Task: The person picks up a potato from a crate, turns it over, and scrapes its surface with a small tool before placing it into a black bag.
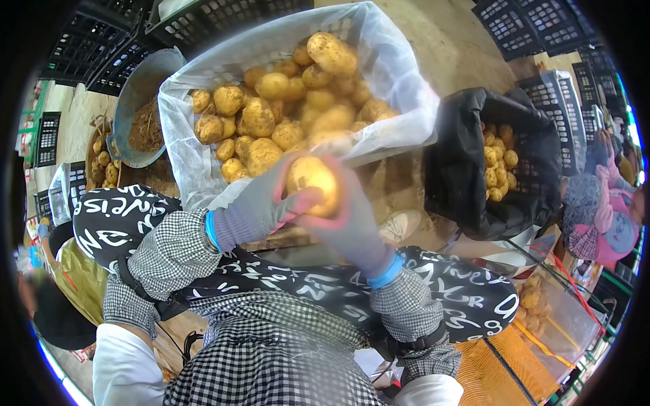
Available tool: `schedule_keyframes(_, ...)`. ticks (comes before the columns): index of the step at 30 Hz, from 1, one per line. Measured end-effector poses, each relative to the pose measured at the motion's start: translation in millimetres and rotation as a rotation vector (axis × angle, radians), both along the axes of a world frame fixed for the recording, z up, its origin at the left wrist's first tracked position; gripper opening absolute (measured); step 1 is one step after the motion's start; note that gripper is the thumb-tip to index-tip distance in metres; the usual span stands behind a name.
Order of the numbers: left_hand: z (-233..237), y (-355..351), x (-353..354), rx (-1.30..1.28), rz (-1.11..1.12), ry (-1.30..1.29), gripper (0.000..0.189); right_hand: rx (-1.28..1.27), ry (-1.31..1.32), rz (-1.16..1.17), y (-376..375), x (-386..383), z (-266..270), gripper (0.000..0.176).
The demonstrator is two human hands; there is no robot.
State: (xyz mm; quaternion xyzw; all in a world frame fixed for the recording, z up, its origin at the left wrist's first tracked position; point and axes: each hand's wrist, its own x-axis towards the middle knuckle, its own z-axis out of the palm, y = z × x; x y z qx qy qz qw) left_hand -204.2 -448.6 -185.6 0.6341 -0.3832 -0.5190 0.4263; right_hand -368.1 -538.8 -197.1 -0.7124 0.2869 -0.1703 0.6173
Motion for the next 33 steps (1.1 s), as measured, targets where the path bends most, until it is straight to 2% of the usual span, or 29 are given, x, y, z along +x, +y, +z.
schedule_keyframes(3, 4, -1, 9, 0.047, -0.014, -0.058, 0.059, 0.005, 0.056, 0.0, 1, 4, 13, 0.088)
schedule_keyframes(5, -23, -5, 16, -0.022, 0.121, -0.089, 0.051, -0.002, 0.019, 0.026, 3, 1, 6, 0.082)
schedule_keyframes(6, -21, -5, 18, -0.049, 0.064, -0.214, 0.049, -0.005, 0.001, 0.042, 2, 3, 8, 0.079)
schedule_keyframes(8, -16, -5, 22, -0.105, -0.068, -0.468, 0.044, 0.463, 0.071, -0.001, -5, 3, 25, 0.068)
schedule_keyframes(11, -3, -8, 12, -0.073, 0.083, -0.237, 0.053, 0.75, -0.06, -0.014, -12, -10, 18, 0.056)
schedule_keyframes(12, 0, -9, 11, -0.147, 0.04, -0.261, 0.059, 0.794, -0.11, -0.064, -11, -7, 21, 0.055)
schedule_keyframes(14, 5, -9, 9, -0.292, -0.042, -0.313, 0.073, 0.636, -0.219, -0.103, -3, 0, 18, 0.053)
schedule_keyframes(17, 6, -9, 15, -0.197, -0.102, -0.367, 0.094, 0.532, -0.153, -0.024, -8, -4, 33, 0.055)
schedule_keyframes(19, 5, -7, 14, -0.161, -0.057, -0.342, 0.095, 0.515, -0.051, -0.06, -12, -2, 34, 0.055)
schedule_keyframes(21, 2, -7, 13, -0.161, -0.066, -0.37, 0.097, 0.344, -0.012, -0.146, -8, 2, 27, 0.055)
schedule_keyframes(22, -2, -5, 11, -0.176, -0.096, -0.411, 0.097, 0.174, -0.035, -0.192, 5, 8, 15, 0.054)
schedule_keyframes(23, -5, -4, 10, -0.191, -0.129, -0.453, 0.098, 0.178, -0.029, -0.221, 8, 8, 15, 0.054)
schedule_keyframes(24, -7, -3, 8, -0.192, -0.127, -0.428, 0.096, 0.183, -0.023, -0.249, 11, 9, 14, 0.054)
schedule_keyframes(26, -9, -2, 5, -0.196, -0.115, -0.379, 0.092, 0.466, 0.025, -0.258, 2, 2, 26, 0.055)
schedule_keyframes(28, -8, -3, 3, -0.147, -0.058, 0.027, 0.088, 0.604, 0.031, -0.27, -5, -3, 28, 0.057)
schedule_keyframes(29, -7, -4, 3, -0.121, -0.03, 0.227, 0.086, 0.636, 0.021, -0.276, -7, -3, 28, 0.059)
schedule_keyframes(32, 7, -10, 12, -0.047, 0.018, 0.521, 0.093, 0.532, 0.035, -0.176, -9, -9, 13, 0.06)
schedule_keyframes(33, 6, -8, 13, -0.057, -0.007, 0.488, 0.089, 0.51, 0.036, -0.166, -7, -4, 18, 0.059)
